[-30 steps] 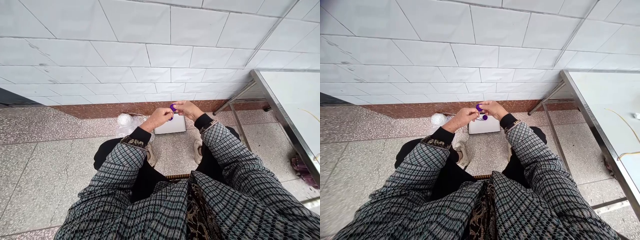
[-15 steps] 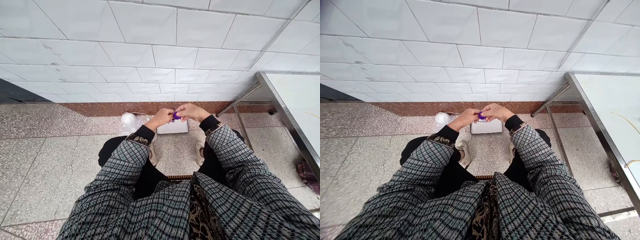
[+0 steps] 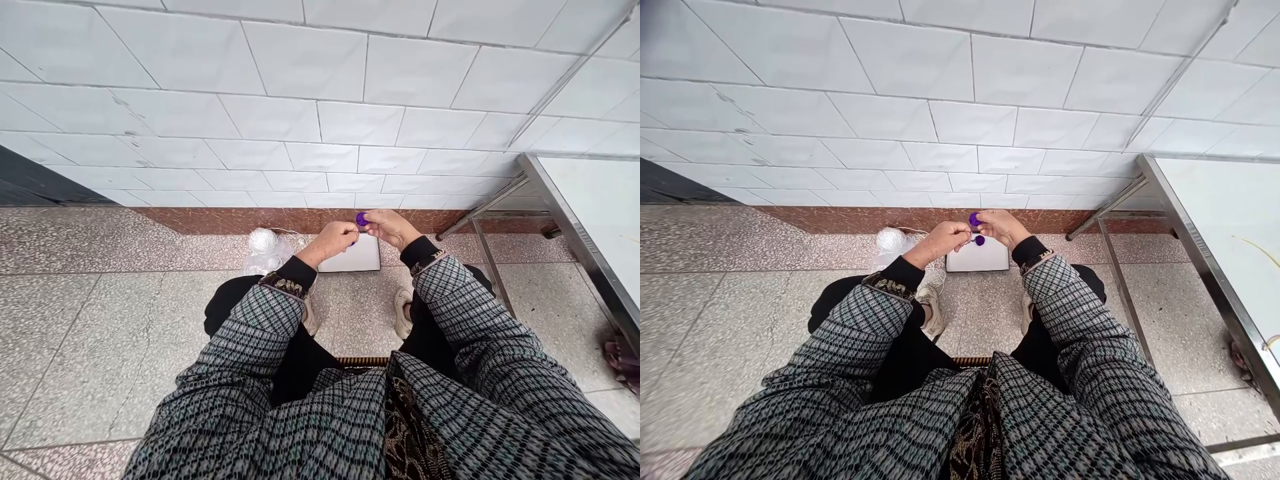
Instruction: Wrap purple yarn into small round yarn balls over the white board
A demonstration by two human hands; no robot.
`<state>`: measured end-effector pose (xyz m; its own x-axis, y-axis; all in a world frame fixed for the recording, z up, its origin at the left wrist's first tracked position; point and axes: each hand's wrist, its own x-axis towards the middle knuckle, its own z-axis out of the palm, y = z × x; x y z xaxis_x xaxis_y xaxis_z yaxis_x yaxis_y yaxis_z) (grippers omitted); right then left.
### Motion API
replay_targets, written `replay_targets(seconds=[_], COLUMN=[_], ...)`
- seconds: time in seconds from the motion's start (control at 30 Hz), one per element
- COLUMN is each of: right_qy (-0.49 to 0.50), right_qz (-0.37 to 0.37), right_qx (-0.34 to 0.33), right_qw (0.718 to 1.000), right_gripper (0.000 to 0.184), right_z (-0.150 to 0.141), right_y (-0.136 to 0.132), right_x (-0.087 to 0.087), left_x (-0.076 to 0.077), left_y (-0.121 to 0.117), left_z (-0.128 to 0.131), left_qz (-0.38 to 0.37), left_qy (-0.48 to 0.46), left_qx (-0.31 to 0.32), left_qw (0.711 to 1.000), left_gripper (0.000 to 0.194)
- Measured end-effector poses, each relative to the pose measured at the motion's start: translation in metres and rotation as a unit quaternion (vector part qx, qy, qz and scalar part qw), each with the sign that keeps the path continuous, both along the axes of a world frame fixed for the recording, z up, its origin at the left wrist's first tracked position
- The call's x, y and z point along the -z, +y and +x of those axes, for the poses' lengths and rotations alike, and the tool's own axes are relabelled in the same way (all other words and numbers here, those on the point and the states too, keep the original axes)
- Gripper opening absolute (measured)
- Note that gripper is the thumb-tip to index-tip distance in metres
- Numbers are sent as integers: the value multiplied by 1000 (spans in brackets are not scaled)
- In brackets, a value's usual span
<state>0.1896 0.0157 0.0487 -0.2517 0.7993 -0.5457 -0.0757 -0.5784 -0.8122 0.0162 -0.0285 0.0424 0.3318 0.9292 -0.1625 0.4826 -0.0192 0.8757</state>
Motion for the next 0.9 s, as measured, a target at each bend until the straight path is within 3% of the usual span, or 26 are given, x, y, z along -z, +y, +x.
replay_targets(seconds=[0.1,0.23,0.37,0.47,0.53,0.67,0.8,0.9], right_qy=[67,65,-77,-221,-266,-264,-131,-15], right_qz=[3,35,106,156,163,167,105,42], right_qx=[-18,-123,-260,-302,-284,-174,-53,-32], right_qw=[998,990,957,914,907,934,984,998], right_gripper=[23,16,16,24,27,32,27,26], right_z=[3,10,14,12,9,4,1,3], right_y=[1,-2,-5,-6,-5,-1,0,-1], right_x=[-1,-6,-9,-5,1,8,2,-7], left_x=[0,0,2,4,5,7,8,8], left_y=[0,1,4,5,6,6,4,4], left_z=[2,3,-2,-6,-7,-5,-2,0], left_qz=[-19,-49,-24,-17,-17,-20,-16,-19], left_qy=[-3,7,31,47,42,-7,-27,-21], left_qx=[7,6,0,-7,-9,5,26,30], left_qw=[1000,999,999,999,999,1000,999,999], left_gripper=[26,22,23,23,21,21,25,25])
